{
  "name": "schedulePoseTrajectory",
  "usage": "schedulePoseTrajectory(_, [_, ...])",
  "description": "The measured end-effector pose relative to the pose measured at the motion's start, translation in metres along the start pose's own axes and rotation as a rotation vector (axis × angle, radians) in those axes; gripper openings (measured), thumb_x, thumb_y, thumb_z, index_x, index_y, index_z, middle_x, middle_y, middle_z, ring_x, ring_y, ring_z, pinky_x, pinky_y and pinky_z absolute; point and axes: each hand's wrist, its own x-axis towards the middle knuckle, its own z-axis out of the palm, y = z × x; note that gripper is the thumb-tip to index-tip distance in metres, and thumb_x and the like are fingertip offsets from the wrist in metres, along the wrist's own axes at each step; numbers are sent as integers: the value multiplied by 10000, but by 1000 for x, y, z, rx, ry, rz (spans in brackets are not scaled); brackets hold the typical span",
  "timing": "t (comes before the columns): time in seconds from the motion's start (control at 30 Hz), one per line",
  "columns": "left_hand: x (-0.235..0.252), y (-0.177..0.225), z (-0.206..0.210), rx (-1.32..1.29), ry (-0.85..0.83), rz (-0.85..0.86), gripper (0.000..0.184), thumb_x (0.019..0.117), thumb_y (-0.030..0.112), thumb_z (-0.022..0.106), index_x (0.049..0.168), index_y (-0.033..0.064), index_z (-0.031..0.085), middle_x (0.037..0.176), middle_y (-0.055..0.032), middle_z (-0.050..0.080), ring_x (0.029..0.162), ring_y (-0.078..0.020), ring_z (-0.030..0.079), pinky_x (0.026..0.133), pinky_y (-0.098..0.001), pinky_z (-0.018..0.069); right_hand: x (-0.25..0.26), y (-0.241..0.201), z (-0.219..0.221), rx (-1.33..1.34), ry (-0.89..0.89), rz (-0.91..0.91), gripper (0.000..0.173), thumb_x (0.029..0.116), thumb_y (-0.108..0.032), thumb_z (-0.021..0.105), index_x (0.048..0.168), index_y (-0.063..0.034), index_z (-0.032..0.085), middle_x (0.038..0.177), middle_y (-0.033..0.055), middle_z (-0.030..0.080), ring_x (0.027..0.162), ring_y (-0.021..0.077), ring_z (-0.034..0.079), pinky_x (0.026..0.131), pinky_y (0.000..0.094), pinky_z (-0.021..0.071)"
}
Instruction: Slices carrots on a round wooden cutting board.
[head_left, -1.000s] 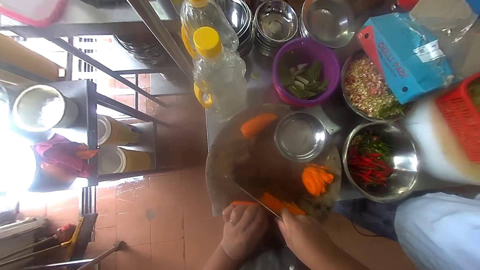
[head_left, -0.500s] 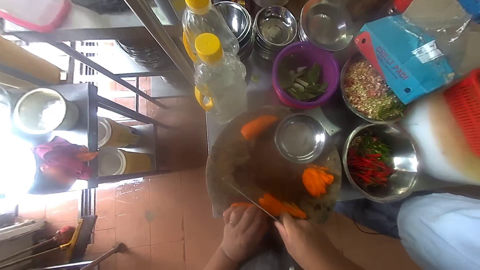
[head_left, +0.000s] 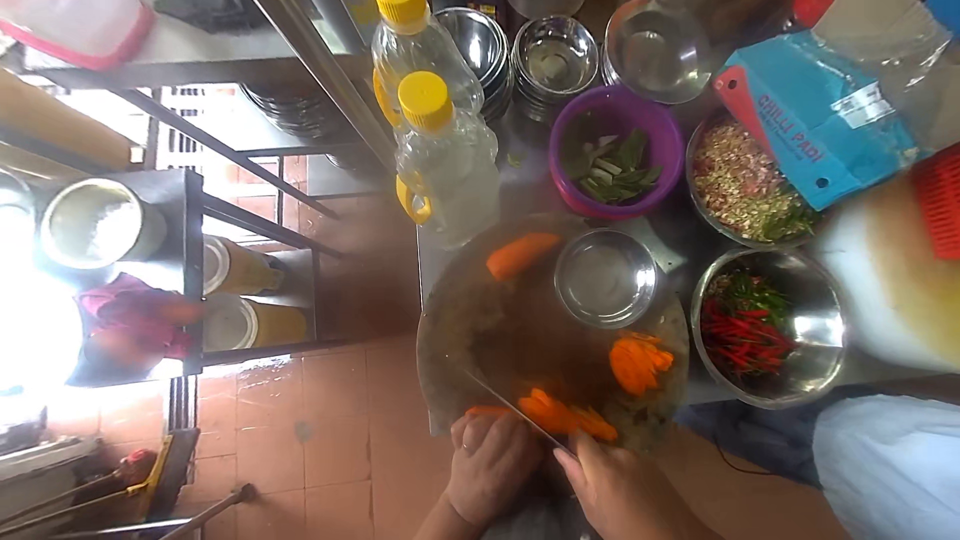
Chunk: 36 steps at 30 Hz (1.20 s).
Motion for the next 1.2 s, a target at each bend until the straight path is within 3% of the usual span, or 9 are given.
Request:
schedulePoseTrajectory(0.1, [0,3,-1,0,4,-3,128,862,282,747,961,219,696,1038,37,654,1037,-158,568,997,-381,405,8,1,9,17,-153,66,277,1053,-339,502,980,-106,632,629,60,623,605,261,699,544,441,581])
schedulePoseTrajectory(0.27, [0,0,-1,-12,-4,-3,170,885,317,737,1014,221,683,1087,32,645,1064,-159,561,1000,-372,404,2,-3,-3,18,-32,14,324,1050,-383,518,916,-113,636,565,34,573,505,219,648,453,396,541])
schedulePoseTrajectory(0.4, [2,3,-1,-8,7,2,123,864,276,745,946,212,680,1036,29,641,1044,-165,562,983,-368,414,13,-2,6,25,-189,86,278,1059,-337,493,997,-104,630,649,73,637,633,271,712,566,449,587])
schedulePoseTrajectory(0.53, [1,-2,-1,-26,3,-5,165,876,302,744,998,217,673,1079,28,639,1067,-164,559,993,-369,411,3,-3,-4,16,-30,15,318,1046,-382,524,916,-115,636,561,32,570,500,216,643,448,394,535])
schedulePoseTrajectory(0.67, [3,2,-1,-21,18,-3,124,864,270,740,947,210,670,1033,24,634,1040,-167,560,980,-363,417,11,-3,9,19,-153,66,248,1042,-319,523,984,-106,636,626,64,627,597,258,699,540,439,580])
schedulePoseTrajectory(0.87, [0,-1,-2,-24,6,-14,150,875,298,744,973,214,667,1053,22,628,1057,-166,559,988,-369,419,3,-6,2,12,-29,10,288,1042,-360,532,927,-118,636,566,28,575,512,215,652,461,391,548])
schedulePoseTrajectory(0.97, [3,1,-1,-23,11,-11,127,856,265,744,939,209,667,1036,24,623,1052,-170,554,983,-366,417,13,-2,5,33,-195,76,274,1056,-334,501,1002,-101,633,650,76,637,635,275,710,567,454,585])
schedulePoseTrajectory(1.13, [0,0,-1,-29,6,-16,145,870,294,748,945,214,653,1040,24,618,1040,-168,555,978,-369,422,3,-6,-1,24,-78,28,301,1050,-370,516,935,-115,628,575,36,579,524,225,657,472,395,549])
schedulePoseTrajectory(1.2, [0,2,-2,-41,7,-14,120,863,272,745,926,209,665,1028,20,624,1039,-172,559,978,-368,424,10,-8,6,10,-197,72,262,1056,-323,502,1009,-99,631,642,74,636,621,276,710,555,449,584])
